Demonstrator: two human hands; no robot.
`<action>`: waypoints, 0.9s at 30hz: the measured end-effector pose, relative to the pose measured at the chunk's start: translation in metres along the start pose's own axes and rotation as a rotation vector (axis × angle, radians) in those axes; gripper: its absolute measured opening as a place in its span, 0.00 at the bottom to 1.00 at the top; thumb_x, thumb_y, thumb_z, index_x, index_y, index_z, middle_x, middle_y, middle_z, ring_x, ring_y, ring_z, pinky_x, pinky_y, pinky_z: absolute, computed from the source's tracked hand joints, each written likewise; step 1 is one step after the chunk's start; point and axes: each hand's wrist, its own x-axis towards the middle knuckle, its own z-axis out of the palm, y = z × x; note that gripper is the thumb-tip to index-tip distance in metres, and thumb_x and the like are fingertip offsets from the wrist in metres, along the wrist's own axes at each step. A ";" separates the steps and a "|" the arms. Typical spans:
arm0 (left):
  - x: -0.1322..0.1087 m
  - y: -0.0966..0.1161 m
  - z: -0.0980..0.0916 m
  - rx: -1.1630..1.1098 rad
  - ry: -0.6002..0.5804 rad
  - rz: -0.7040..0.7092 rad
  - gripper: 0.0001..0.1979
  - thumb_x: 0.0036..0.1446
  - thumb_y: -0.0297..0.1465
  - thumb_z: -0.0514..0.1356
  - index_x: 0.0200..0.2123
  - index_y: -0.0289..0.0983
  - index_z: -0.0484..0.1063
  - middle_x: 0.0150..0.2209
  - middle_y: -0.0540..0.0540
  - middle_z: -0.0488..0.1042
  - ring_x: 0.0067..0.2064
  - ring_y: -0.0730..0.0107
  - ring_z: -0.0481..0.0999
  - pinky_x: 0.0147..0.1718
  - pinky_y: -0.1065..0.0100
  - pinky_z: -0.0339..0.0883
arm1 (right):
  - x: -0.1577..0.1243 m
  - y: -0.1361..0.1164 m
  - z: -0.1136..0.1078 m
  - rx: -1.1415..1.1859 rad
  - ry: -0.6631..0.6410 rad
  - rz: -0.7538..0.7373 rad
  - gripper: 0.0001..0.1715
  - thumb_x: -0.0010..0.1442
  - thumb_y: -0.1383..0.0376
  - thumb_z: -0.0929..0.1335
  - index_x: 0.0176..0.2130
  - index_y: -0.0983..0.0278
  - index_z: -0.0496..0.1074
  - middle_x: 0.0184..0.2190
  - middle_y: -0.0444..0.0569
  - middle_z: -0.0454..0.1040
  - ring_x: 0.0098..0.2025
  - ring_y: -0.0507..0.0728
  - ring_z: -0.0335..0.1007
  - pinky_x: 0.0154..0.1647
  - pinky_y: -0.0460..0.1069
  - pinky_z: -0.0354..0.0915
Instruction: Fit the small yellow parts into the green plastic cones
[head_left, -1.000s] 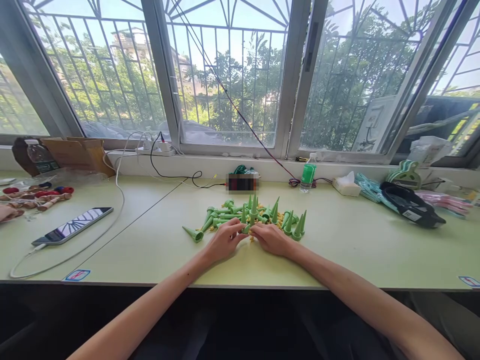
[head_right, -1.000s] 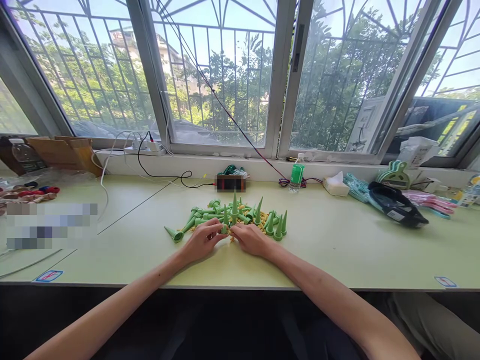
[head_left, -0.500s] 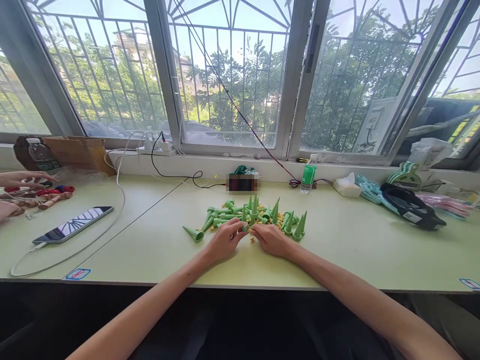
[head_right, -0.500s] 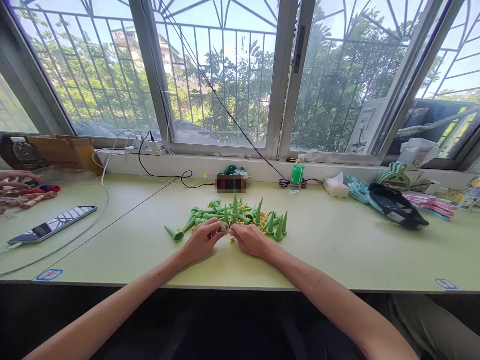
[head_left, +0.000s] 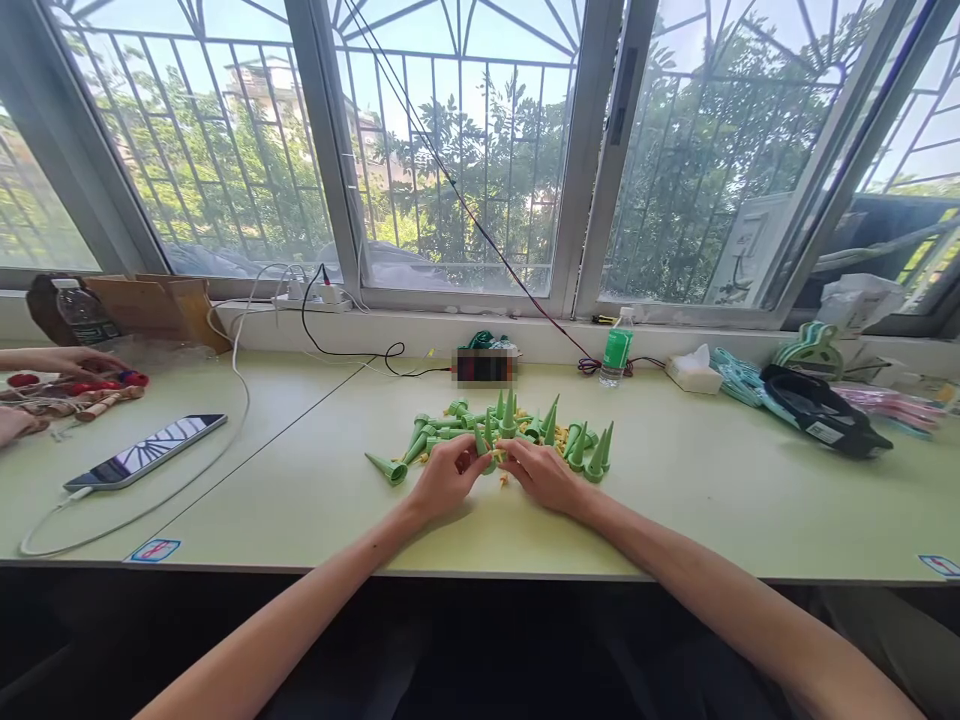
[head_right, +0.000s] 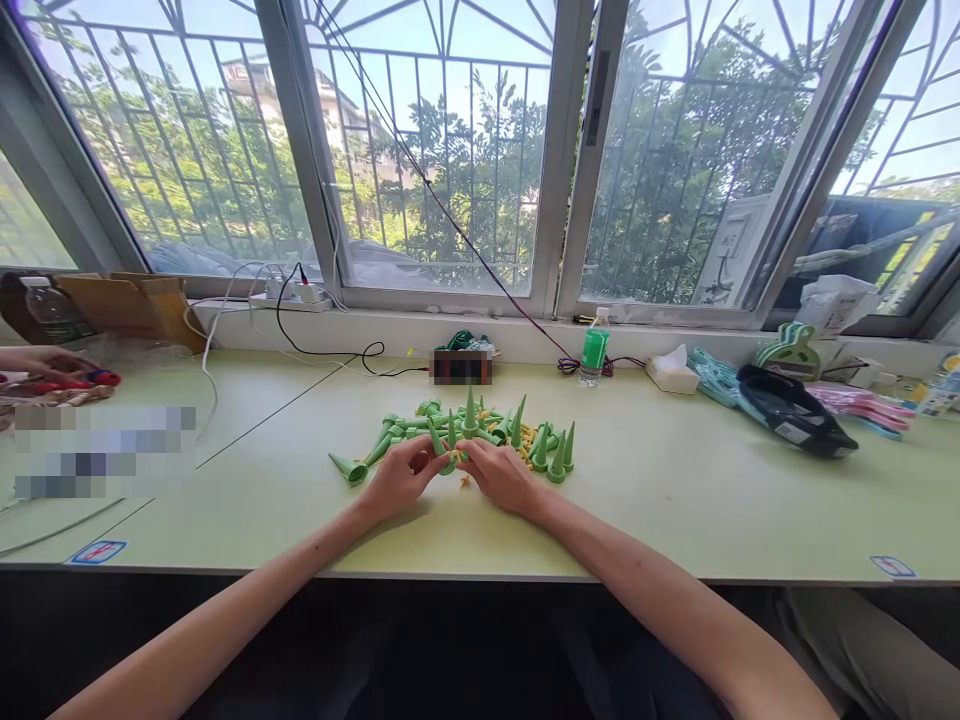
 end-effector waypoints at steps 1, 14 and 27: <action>0.000 0.000 0.000 -0.006 -0.007 0.000 0.15 0.62 0.37 0.59 0.25 0.35 0.63 0.21 0.54 0.60 0.22 0.79 0.57 0.21 0.73 0.52 | 0.000 0.000 0.000 -0.001 -0.004 -0.010 0.13 0.71 0.62 0.61 0.53 0.62 0.64 0.42 0.53 0.75 0.38 0.56 0.74 0.35 0.48 0.64; -0.002 -0.001 -0.001 0.000 -0.066 0.054 0.15 0.61 0.33 0.59 0.25 0.36 0.59 0.23 0.53 0.60 0.24 0.78 0.59 0.22 0.73 0.54 | -0.002 0.001 -0.003 -0.021 -0.038 -0.034 0.13 0.72 0.61 0.60 0.52 0.62 0.66 0.39 0.52 0.74 0.37 0.56 0.72 0.34 0.47 0.62; -0.004 0.002 -0.002 0.026 -0.164 0.114 0.12 0.62 0.31 0.59 0.26 0.35 0.64 0.27 0.51 0.62 0.27 0.77 0.61 0.26 0.73 0.56 | -0.002 0.002 0.001 -0.047 -0.044 -0.003 0.16 0.72 0.64 0.59 0.33 0.64 0.68 0.30 0.47 0.71 0.30 0.52 0.67 0.31 0.46 0.57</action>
